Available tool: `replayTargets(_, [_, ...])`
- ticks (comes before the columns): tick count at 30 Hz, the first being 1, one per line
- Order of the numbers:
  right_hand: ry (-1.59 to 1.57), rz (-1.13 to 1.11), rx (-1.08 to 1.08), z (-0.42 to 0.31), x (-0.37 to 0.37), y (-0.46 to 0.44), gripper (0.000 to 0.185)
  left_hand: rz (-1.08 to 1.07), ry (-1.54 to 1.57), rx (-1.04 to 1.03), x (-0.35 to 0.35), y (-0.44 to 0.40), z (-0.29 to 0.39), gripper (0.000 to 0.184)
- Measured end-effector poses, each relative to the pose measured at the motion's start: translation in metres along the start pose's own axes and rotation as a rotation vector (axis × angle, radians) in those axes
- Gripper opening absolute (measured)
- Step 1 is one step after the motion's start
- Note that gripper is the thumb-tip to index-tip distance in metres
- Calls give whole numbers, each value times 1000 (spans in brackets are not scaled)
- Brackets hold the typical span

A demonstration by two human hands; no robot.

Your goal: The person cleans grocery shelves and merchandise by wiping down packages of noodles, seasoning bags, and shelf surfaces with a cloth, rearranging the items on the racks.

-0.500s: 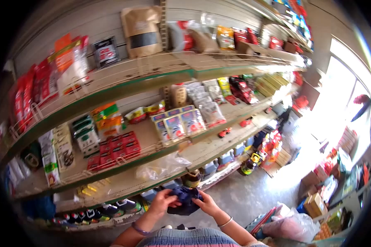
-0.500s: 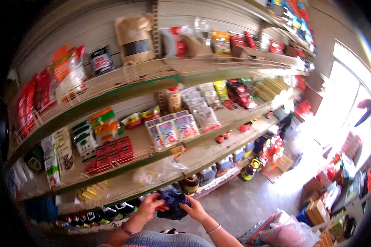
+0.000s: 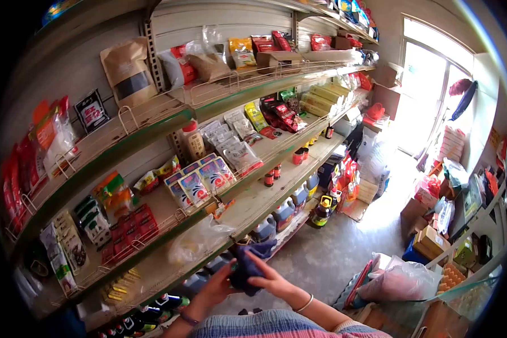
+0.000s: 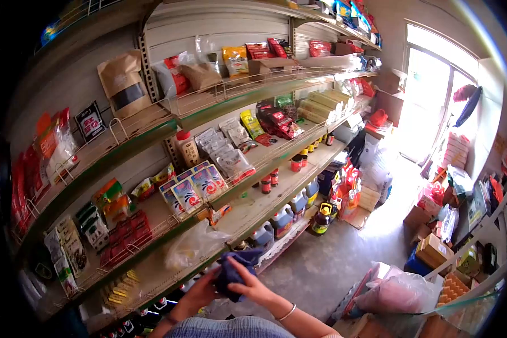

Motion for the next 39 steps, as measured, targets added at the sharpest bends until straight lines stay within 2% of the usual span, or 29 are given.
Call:
replayTargets(1, [201, -92, 87, -9, -2, 3, 73, -180, 189, 83, -7, -11, -12, 45])
replayTargets(2, [400, -184, 177, -18, -5, 5, 76, -185, 161, 49, -9, -18, -16, 44])
replayTargets(3, [304, -143, 129, -33, -7, 10, 73, -191, 134, 15, -12, -23, -19, 43])
replayTargets(5, [423, -62, 118, -42, 14, 18, 67, -227, 110, -70, -17, -35, -29, 39])
replayTargets(6, [478, -22, 109, -45, 25, 24, 64, -120, 43, -100, -25, -41, -31, 39])
replayTargets(9, [698, 219, 181, -62, 59, 44, 48, 23, -35, -119, -48, -55, -37, 35])
replayTargets(10, [715, 295, 166, -64, 72, 52, 46, -3, 20, -118, -60, -61, -39, 34])
replayTargets(13, [689, 477, 70, -64, 106, 74, 42, -63, 130, -110, -102, -76, -36, 30])
replayTargets(14, [693, 507, 8, -58, 115, 81, 44, -103, 168, -73, -113, -82, -36, 30])
replayTargets(17, [563, 637, 11, -31, 141, 95, 57, -200, 222, 13, -135, -102, -36, 33])
replayTargets(20, [251, 406, 213, -23, 150, 89, 72, -241, 322, 160, -164, -118, -32, 35])
replayTargets(21, [340, 337, 168, -34, 146, 82, 80, -259, 295, 146, -162, -130, -35, 36])
replayTargets(26, [2, 486, -40, -16, 208, 54, 66, -355, 206, 97, -176, -201, -35, 42])
replayTargets(27, [14, 508, -15, -16, 222, 42, 59, -378, 184, 75, -174, -222, -29, 45])
replayTargets(30, [65, 554, -10, -24, 288, 5, 54, -431, 59, -32, -179, -295, -17, 48])
replayTargets(31, [78, 570, -44, -21, 310, -4, 49, -405, 92, -9, -184, -316, -17, 51])
replayTargets(34, [198, 532, -71, -44, 363, -27, 47, -382, 139, 22, -203, -367, -14, 47])
replayTargets(37, [440, 598, 10, -68, 420, -51, 46, -359, 59, 48, -214, -434, -3, 42])
replayTargets(39, [463, 670, 76, -73, 449, -55, 47, -316, 68, 118, -230, -473, -5, 43])
Point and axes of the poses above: each hand's wrist, its own y-axis away from the middle knuckle, its own x-axis out of the back of the hand, z = x × y, the point moved 3 cm from there along -y, towards the middle knuckle
